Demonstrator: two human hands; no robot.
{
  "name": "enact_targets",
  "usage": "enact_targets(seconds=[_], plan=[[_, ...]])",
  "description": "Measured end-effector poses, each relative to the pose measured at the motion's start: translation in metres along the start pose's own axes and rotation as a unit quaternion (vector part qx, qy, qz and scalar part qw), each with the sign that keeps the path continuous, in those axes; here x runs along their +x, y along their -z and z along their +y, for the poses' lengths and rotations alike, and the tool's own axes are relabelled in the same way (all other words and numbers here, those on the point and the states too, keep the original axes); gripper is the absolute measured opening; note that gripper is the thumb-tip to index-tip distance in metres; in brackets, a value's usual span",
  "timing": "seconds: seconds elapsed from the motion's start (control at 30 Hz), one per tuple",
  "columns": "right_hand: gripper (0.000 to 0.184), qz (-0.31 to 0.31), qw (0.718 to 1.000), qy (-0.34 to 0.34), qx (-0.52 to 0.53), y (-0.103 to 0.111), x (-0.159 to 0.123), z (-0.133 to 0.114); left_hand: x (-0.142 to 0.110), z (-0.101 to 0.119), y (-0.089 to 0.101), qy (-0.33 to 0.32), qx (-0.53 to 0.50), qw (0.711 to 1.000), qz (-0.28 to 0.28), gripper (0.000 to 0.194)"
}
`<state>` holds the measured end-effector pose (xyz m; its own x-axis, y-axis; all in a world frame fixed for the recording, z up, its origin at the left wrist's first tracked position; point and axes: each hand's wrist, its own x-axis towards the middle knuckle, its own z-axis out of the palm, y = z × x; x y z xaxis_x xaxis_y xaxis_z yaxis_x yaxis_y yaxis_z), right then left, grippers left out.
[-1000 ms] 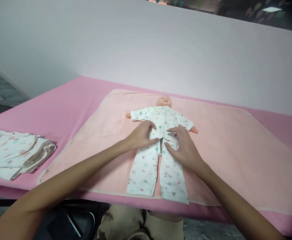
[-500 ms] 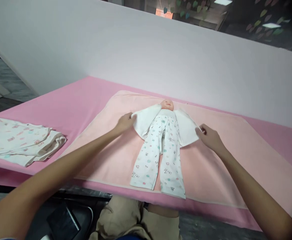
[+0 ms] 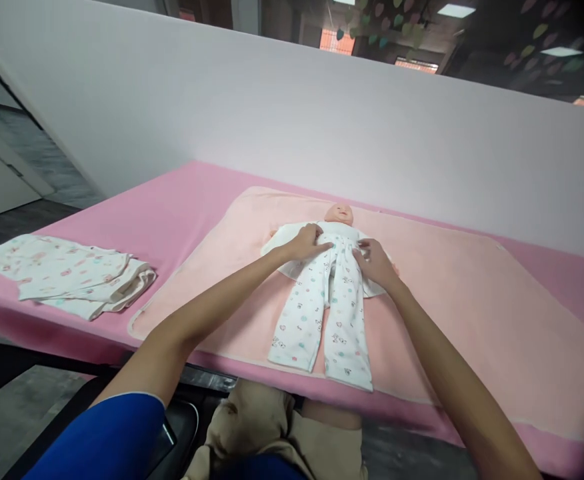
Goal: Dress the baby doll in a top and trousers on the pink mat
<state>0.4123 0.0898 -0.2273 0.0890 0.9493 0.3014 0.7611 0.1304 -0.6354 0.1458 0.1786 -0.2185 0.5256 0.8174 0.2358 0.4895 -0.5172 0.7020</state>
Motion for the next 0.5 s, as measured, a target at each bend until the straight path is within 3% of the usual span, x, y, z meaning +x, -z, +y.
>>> enact_targets(seconds=[0.07, 0.13, 0.27, 0.37, 0.5], plan=[[0.047, -0.017, 1.000, -0.016, -0.003, -0.007, 0.013, 0.002, 0.007, 0.003, -0.004, 0.024, -0.047, 0.998, -0.030, 0.056], [0.046, -0.039, 0.999, -0.018, -0.008, -0.007, 0.009, 0.006, -0.001, 0.004, -0.002, 0.001, -0.062, 0.996, -0.063, 0.054], [0.045, -0.064, 0.996, 0.069, -0.002, 0.003, -0.031, 0.002, -0.039, 0.007, 0.009, -0.083, -0.001, 0.994, -0.075, 0.053], [0.042, -0.088, 0.989, 0.120, 0.008, 0.014, -0.061, -0.008, -0.067, 0.012, 0.014, -0.116, 0.026, 0.990, -0.074, 0.064], [0.054, -0.165, 0.985, 0.053, -0.015, 0.024, -0.081, -0.016, -0.084, 0.018, 0.018, -0.091, 0.034, 0.989, -0.114, 0.071]])
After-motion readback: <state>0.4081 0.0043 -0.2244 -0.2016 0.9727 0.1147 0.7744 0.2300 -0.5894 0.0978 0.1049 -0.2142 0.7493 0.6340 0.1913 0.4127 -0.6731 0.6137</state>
